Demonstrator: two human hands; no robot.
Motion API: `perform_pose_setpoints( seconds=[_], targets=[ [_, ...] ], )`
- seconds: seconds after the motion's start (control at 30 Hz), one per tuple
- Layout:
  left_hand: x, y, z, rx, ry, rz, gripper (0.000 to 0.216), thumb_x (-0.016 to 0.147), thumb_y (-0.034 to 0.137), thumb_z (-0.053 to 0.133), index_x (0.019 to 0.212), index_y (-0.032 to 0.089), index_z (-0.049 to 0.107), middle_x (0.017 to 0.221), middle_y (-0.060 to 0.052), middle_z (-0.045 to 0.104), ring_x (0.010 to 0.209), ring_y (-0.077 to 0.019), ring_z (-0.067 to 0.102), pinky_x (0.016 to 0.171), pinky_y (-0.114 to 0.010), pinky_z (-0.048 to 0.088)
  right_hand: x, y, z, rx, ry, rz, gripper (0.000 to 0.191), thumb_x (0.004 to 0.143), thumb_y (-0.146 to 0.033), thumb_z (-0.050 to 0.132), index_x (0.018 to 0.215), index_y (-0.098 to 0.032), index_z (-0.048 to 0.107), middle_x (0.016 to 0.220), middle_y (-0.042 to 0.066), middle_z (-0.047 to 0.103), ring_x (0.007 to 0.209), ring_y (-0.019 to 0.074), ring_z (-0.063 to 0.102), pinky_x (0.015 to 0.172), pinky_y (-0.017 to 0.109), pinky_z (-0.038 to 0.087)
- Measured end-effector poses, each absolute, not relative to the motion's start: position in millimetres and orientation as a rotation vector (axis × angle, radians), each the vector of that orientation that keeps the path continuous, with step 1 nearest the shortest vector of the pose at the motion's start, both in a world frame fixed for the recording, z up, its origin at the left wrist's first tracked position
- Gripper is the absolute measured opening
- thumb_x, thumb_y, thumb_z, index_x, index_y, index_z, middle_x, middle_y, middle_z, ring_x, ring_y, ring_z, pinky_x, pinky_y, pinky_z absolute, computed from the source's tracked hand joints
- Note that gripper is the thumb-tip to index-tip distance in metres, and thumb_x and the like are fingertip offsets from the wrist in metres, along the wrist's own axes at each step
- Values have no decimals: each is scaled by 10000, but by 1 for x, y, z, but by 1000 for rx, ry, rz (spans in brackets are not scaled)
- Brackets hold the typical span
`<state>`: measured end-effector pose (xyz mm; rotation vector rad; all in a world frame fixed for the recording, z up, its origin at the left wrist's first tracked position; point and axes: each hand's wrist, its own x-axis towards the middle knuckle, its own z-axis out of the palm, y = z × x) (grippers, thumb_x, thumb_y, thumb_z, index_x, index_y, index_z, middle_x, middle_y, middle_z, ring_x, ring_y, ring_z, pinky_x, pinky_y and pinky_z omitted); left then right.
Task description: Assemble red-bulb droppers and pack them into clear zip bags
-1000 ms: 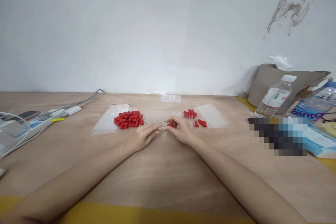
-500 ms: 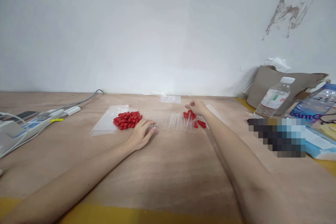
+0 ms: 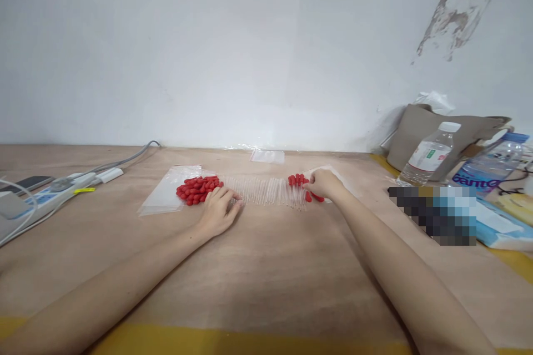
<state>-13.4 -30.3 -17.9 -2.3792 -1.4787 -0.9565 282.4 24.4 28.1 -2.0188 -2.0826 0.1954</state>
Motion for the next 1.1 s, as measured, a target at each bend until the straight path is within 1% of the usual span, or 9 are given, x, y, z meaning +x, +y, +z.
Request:
perform_pose_setpoints(
  seconds=[0.1, 0.23, 0.47, 0.63, 0.73, 0.8, 0.87, 0.93, 1.1],
  targets=[
    [-14, -30, -18, -2300, -1571, -910, 119, 795, 285, 485, 758, 189, 545, 825, -53, 566, 844, -225, 469, 711, -360, 336, 279, 12, 28, -2134, -2132, 229, 245, 665, -323, 535, 486, -160, 574, 514, 65, 577, 510, 153, 534, 464, 237, 325],
    [-19, -30, -19, -2165, -1690, -822, 116, 766, 308, 509, 750, 194, 527, 828, -60, 551, 833, -234, 463, 716, -368, 331, 273, 12, 21, -2179, -2121, 170, 178, 636, -293, 543, 557, -152, 616, 610, 103, 613, 586, 191, 574, 489, 249, 350],
    [-27, -18, -10, -2072, -1716, -738, 203, 766, 363, 490, 809, 185, 578, 888, -92, 538, 885, -267, 447, 753, -394, 319, 271, 14, 22, -2240, -2044, 304, 197, 637, -310, 556, 535, -150, 607, 566, 82, 605, 556, 177, 575, 468, 234, 375],
    [-19, 9, 0, -2063, -1774, -678, 282, 744, 409, 493, 827, 173, 624, 954, -116, 528, 948, -286, 430, 810, -423, 291, 270, 6, 34, -2245, -1964, 426, 242, 649, -275, 538, 444, -147, 554, 488, 86, 586, 465, 161, 538, 452, 247, 377],
    [-10, 24, 4, -2073, -1895, -613, 319, 722, 432, 496, 809, 163, 645, 996, -136, 515, 982, -303, 415, 818, -431, 286, 265, -3, 44, -2189, -2018, 311, 259, 629, -213, 528, 377, -169, 484, 433, 66, 548, 447, 152, 511, 456, 249, 351],
    [-3, 30, 4, -2069, -1974, -565, 323, 708, 424, 501, 792, 151, 653, 1008, -155, 512, 995, -319, 408, 813, -434, 285, 256, -10, 47, -2051, -2057, 227, 292, 644, -214, 503, 363, -186, 424, 408, 38, 508, 435, 135, 484, 451, 241, 322],
    [2, 33, 5, -2057, -2029, -528, 314, 691, 406, 513, 774, 140, 656, 1013, -170, 513, 1001, -333, 405, 814, -437, 281, 242, -16, 43, -1844, -2095, 184, 308, 672, -237, 482, 382, -191, 389, 414, 13, 483, 440, 120, 467, 453, 233, 301],
    [6, 34, 6, -2034, -2064, -500, 314, 674, 403, 526, 765, 132, 656, 1014, -180, 518, 1000, -347, 406, 812, -445, 278, 226, -22, 34, -1647, -2111, 158, 277, 697, -250, 470, 434, -189, 409, 464, 4, 503, 477, 117, 478, 467, 227, 299],
    [12, 36, 10, -1991, -2175, -456, 322, 635, 375, 565, 787, 106, 655, 1012, -208, 540, 1004, -371, 416, 812, -461, 281, 198, -29, -1, -1364, -2084, 74, 40, 721, -221, 501, 706, -184, 507, 668, 16, 573, 604, 132, 511, 526, 230, 345]
  ],
)
